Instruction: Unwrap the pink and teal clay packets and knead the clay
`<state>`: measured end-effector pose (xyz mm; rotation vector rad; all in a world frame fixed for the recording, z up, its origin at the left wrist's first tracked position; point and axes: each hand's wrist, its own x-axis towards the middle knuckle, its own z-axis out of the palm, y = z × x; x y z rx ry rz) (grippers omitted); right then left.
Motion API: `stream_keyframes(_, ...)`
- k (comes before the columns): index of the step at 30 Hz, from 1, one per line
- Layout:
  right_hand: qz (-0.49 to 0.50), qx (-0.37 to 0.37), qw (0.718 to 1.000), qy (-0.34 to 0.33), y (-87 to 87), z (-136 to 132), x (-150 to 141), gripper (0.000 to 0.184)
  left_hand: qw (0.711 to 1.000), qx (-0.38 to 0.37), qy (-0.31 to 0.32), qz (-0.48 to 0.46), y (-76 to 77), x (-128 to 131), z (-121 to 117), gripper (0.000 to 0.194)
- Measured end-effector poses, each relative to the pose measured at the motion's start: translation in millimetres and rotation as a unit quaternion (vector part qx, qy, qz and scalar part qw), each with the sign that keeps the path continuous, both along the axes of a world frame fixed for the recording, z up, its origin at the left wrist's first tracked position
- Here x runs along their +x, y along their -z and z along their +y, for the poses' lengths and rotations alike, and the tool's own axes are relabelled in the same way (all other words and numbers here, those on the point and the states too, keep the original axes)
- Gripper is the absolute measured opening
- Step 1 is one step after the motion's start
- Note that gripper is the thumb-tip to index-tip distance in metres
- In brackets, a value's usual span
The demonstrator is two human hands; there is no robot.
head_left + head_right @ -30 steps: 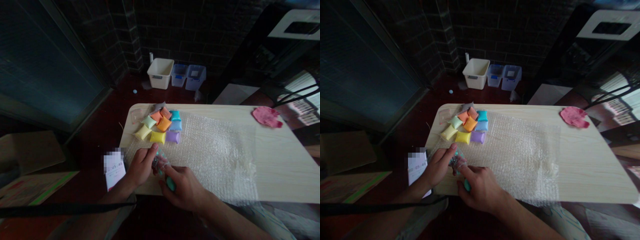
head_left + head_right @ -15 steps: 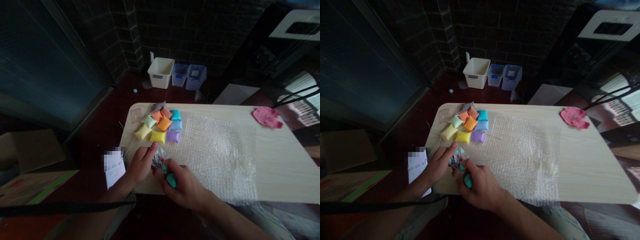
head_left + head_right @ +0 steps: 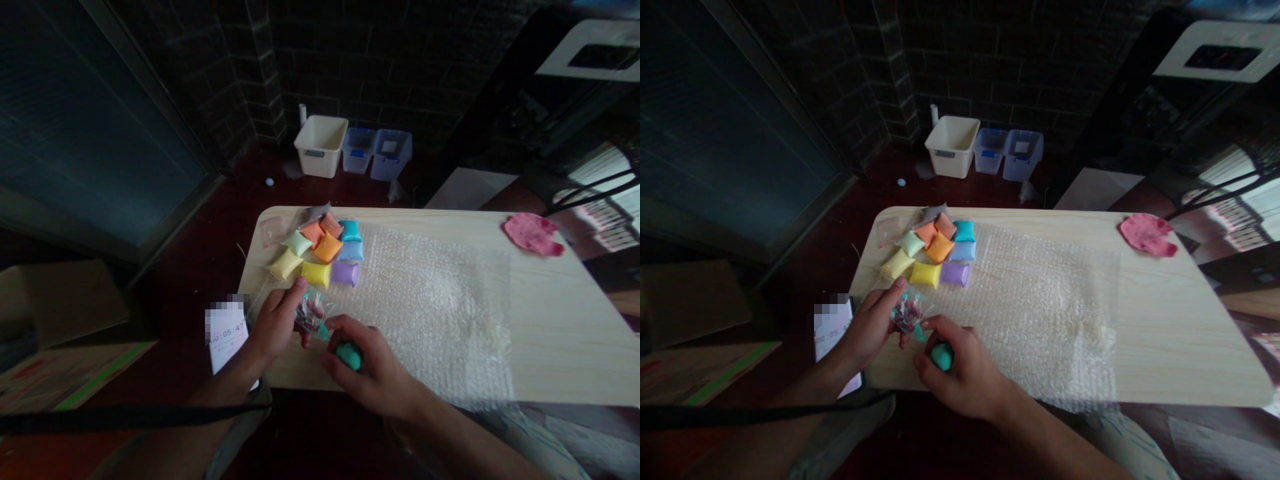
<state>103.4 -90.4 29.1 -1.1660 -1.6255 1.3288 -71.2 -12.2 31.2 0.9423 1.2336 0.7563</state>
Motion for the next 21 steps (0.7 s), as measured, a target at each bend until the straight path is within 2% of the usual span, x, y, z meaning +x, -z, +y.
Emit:
stream_keyframes(3, -0.003, 0.041, 0.999, 0.008, 1.7, 1.4, 0.2, 0.025, 0.997, -0.037, -0.039, -0.051, -1.9, 1.4, 0.9, 0.054)
stream_keyframes(8, -0.001, 0.100, 0.994, 0.043, 2.8, 3.2, -1.2, 0.012, 0.992, -0.089, -0.036, -0.083, -4.4, 4.1, -1.7, 0.055)
stream_keyframes(13, -0.003, 0.086, 0.995, 0.056, -0.4, 3.7, -1.5, 0.006, 0.992, -0.090, -0.022, -0.083, -1.1, 6.4, -4.5, 0.057)
stream_keyframes(21, 0.001, 0.001, 0.997, 0.076, -2.7, 0.1, -1.9, 0.009, 0.994, -0.073, -0.047, -0.066, -3.6, 7.9, -4.0, 0.056)
